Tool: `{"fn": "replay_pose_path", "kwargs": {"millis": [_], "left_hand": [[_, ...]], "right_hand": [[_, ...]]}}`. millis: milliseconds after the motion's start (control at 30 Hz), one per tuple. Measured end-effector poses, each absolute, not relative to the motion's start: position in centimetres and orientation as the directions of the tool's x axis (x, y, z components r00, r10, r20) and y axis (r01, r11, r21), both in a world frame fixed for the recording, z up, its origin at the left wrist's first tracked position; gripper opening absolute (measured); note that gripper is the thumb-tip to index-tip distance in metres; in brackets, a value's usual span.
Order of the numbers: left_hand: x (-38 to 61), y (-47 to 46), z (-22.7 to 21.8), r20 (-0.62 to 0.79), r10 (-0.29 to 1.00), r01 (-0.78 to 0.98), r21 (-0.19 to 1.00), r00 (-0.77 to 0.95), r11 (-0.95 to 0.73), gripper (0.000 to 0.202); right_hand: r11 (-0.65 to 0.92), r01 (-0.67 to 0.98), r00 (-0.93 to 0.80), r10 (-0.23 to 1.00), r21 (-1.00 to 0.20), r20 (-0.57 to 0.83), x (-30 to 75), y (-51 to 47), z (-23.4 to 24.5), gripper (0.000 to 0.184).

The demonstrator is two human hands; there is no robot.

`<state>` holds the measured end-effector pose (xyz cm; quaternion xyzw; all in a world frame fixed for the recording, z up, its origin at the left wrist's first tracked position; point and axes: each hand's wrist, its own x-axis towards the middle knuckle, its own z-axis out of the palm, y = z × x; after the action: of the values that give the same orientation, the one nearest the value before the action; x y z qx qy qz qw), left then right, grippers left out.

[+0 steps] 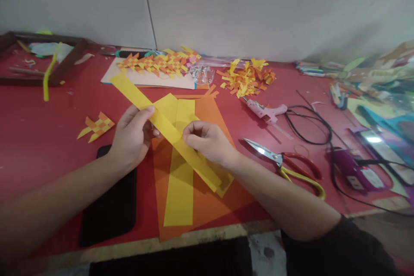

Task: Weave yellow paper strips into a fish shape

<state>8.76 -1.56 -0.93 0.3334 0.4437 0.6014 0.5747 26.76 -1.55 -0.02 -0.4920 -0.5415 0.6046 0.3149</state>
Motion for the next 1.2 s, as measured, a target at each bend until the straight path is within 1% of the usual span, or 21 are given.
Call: {"fn": "replay_pose_path", "kwargs": {"millis": [67, 100, 133, 200, 233, 300, 367, 500, 667, 733, 833, 900, 933, 967, 1033, 1133, 1200], "left_hand": [[8.7, -1.5, -1.0, -0.117, 0.988, -0.396, 0.916, -0.100, 0.069, 0.019], [8.7, -1.6, -0.9, -0.130, 0.990, -0.381, 0.919, -0.051, 0.101, 0.024], [8.8, -1.7, -0.9, -0.147, 0.989, -0.346, 0.927, 0.019, 0.145, 0.030], [8.8, -2.0, -0.8, -0.184, 0.965, -0.209, 0.952, 0.186, 0.222, 0.038], [8.8, -2.2, -0.7, -0.195, 0.946, -0.116, 0.966, 0.258, 0.231, 0.038], [8.9, -2.5, -0.5, -0.194, 0.919, 0.051, 0.981, 0.343, 0.188, 0.033], [8.9, -2.6, -0.4, -0.170, 0.917, 0.129, 0.983, 0.362, 0.131, 0.026], [9.0, -2.5, -0.6, -0.098, 0.929, 0.101, 0.993, 0.357, 0.065, 0.020], [8.9, -2.6, -0.8, -0.040, 0.965, -0.038, 0.998, 0.259, 0.052, 0.018], [8.9, -2.5, -0.9, -0.022, 0.983, -0.099, 0.994, 0.181, 0.041, 0.019], [9.0, -2.1, -1.2, -0.003, 1.000, -0.220, 0.975, -0.010, 0.001, 0.022], [8.9, -1.8, -1.4, -0.020, 0.993, -0.298, 0.954, -0.117, -0.016, 0.022], [8.9, -1.7, -1.5, -0.039, 0.990, -0.324, 0.946, -0.136, -0.008, 0.023], [8.9, -1.7, -1.5, -0.063, 0.990, -0.338, 0.941, -0.128, 0.016, 0.025], [8.8, -1.7, -1.4, -0.106, 0.994, -0.307, 0.947, -0.031, 0.091, 0.029], [8.8, -2.0, -1.3, -0.148, 0.972, -0.104, 0.980, 0.184, 0.169, 0.030], [8.7, -2.2, -1.1, -0.163, 0.952, 0.018, 0.986, 0.260, 0.164, 0.029]], "right_hand": [[-0.233, 0.152, -0.307, 0.913, -0.960, -0.271, 26.8, -1.6, -0.1, 0.006], [-0.240, 0.144, -0.298, 0.914, -0.960, -0.274, 26.8, -1.7, -0.1, 0.007], [-0.245, 0.132, -0.287, 0.918, -0.961, -0.273, 26.8, -1.7, -0.2, 0.008], [-0.245, 0.107, -0.259, 0.929, -0.964, -0.265, 26.9, -1.8, -0.5, 0.009], [-0.238, 0.101, -0.251, 0.933, -0.966, -0.256, 26.9, -1.8, -0.6, 0.010], [-0.205, 0.105, -0.259, 0.939, -0.973, -0.226, 27.0, -1.8, -0.7, 0.011], [-0.161, 0.121, -0.285, 0.940, -0.980, -0.190, 26.9, -1.9, -0.6, 0.011], [-0.083, 0.141, -0.316, 0.941, -0.986, -0.124, 26.8, -2.0, -0.2, 0.009], [-0.048, 0.139, -0.324, 0.942, -0.989, -0.091, 26.8, -2.0, 0.0, 0.005], [-0.052, 0.148, -0.321, 0.942, -0.988, -0.098, 26.8, -2.0, 0.0, 0.004], [-0.057, 0.167, -0.314, 0.943, -0.984, -0.108, 26.9, -2.1, -0.1, 0.005], [-0.073, 0.184, -0.312, 0.941, -0.980, -0.128, 26.9, -2.1, -0.1, 0.005], [-0.085, 0.195, -0.309, 0.940, -0.977, -0.144, 27.0, -2.1, -0.2, 0.005], [-0.097, 0.208, -0.305, 0.939, -0.973, -0.159, 27.0, -2.1, -0.2, 0.005], [-0.118, 0.232, -0.299, 0.936, -0.965, -0.187, 27.1, -2.1, -0.3, 0.005], [-0.112, 0.224, -0.302, 0.936, -0.968, -0.178, 27.2, -2.0, -0.4, 0.005], [-0.091, 0.200, -0.319, 0.935, -0.975, -0.153, 27.1, -2.0, -0.4, 0.005]]}}
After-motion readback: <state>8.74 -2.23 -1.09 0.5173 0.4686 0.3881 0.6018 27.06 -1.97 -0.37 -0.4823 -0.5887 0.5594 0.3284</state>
